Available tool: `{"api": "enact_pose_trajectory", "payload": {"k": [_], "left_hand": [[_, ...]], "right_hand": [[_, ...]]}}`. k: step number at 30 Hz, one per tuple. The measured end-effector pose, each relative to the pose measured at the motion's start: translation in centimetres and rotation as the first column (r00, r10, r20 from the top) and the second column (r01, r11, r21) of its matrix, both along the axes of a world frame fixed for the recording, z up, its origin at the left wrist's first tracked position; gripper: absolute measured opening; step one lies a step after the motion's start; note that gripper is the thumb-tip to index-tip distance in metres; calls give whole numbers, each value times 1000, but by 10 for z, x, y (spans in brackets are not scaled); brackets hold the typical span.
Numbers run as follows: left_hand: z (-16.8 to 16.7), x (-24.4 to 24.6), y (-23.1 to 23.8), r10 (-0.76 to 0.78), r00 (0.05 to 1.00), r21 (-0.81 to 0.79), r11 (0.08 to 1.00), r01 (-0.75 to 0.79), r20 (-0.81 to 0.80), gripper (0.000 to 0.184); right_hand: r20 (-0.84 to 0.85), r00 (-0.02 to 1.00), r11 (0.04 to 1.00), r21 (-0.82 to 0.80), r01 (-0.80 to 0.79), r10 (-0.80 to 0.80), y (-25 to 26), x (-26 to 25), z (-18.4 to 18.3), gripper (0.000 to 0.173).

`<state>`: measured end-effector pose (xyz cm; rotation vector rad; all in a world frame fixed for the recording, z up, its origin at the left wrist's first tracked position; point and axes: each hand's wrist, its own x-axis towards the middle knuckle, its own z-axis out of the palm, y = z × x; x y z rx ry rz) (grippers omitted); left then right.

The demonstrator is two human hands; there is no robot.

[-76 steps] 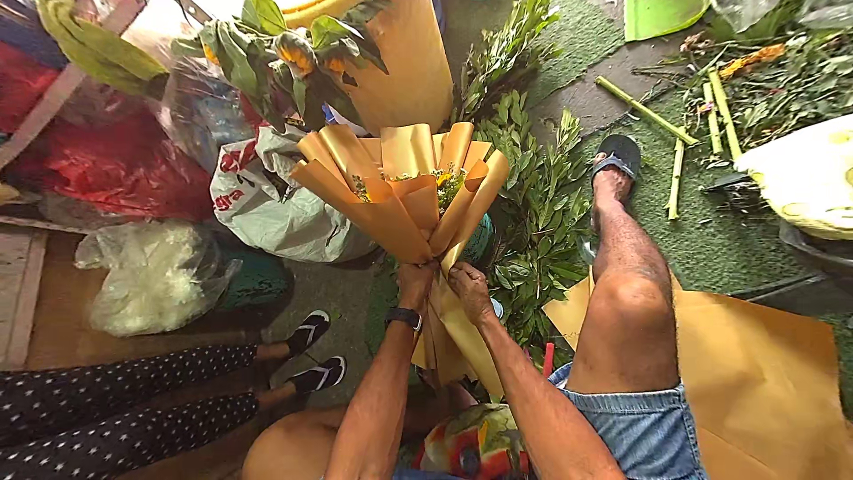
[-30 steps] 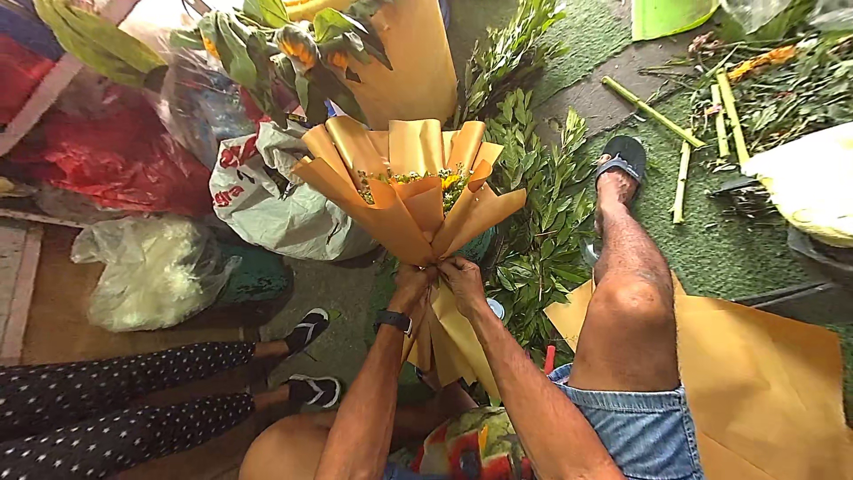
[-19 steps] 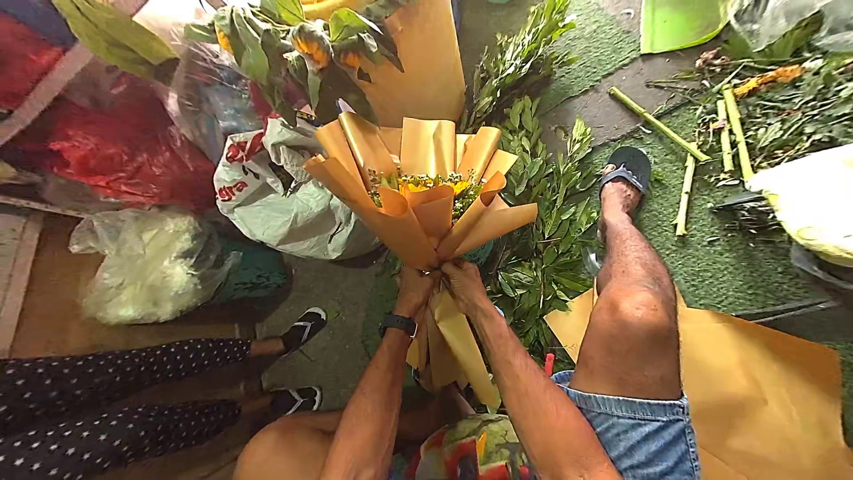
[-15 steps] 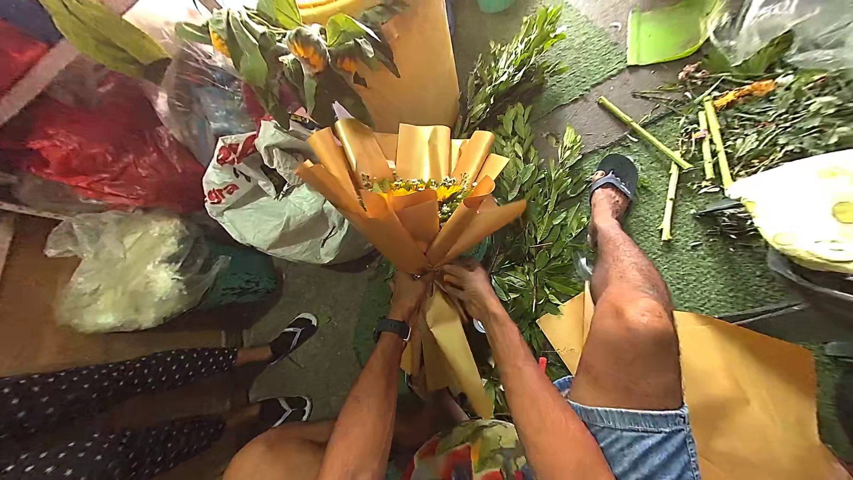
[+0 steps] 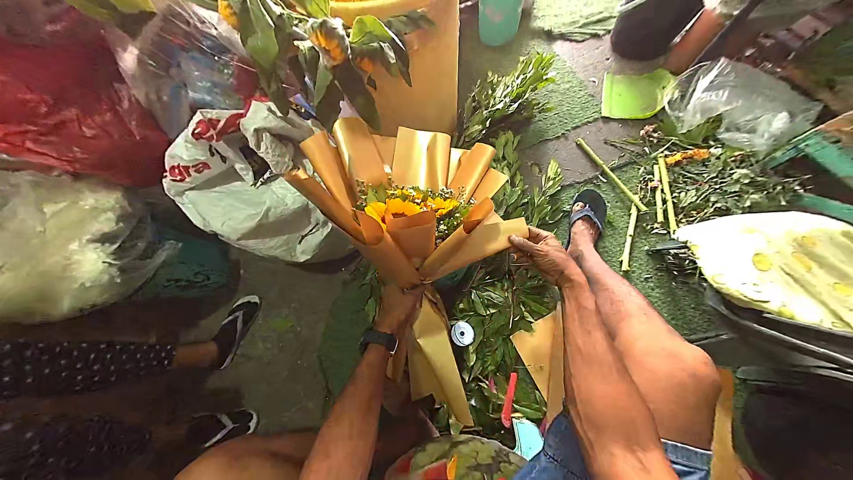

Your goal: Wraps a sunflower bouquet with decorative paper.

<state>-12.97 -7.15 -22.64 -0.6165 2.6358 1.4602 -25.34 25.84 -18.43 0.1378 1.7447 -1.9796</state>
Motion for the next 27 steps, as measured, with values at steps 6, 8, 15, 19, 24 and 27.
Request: {"api": "enact_pose_trajectory", "payload": {"k": [6, 8, 15, 19, 24, 27], "left_hand": [[9, 30, 16, 25, 984, 26, 999, -21, -175, 73], [29, 51, 26, 59, 982, 116, 993, -38, -181, 59], [140, 102, 45, 121, 919, 316, 949, 4, -376, 36], [171, 126, 39, 81, 881, 273, 960, 57, -467, 38], [205, 157, 46, 15, 863, 149, 986, 70, -505, 40], [228, 172, 50, -46, 894, 96, 990, 99, -446, 41]], "right_hand": [[-309, 941, 900, 436, 11, 139, -32, 41, 147, 21], [-386, 900, 834, 550, 48, 203, -43, 61, 189, 23], [-849, 517, 976, 5, 216, -110, 6, 176, 284, 23], [-902, 430, 984, 43, 170, -35, 14, 226, 310, 46], [-868, 368, 916, 390, 92, 333, 9, 251, 351, 47], [-893, 315, 927, 366, 88, 323, 4, 269, 363, 20]]}}
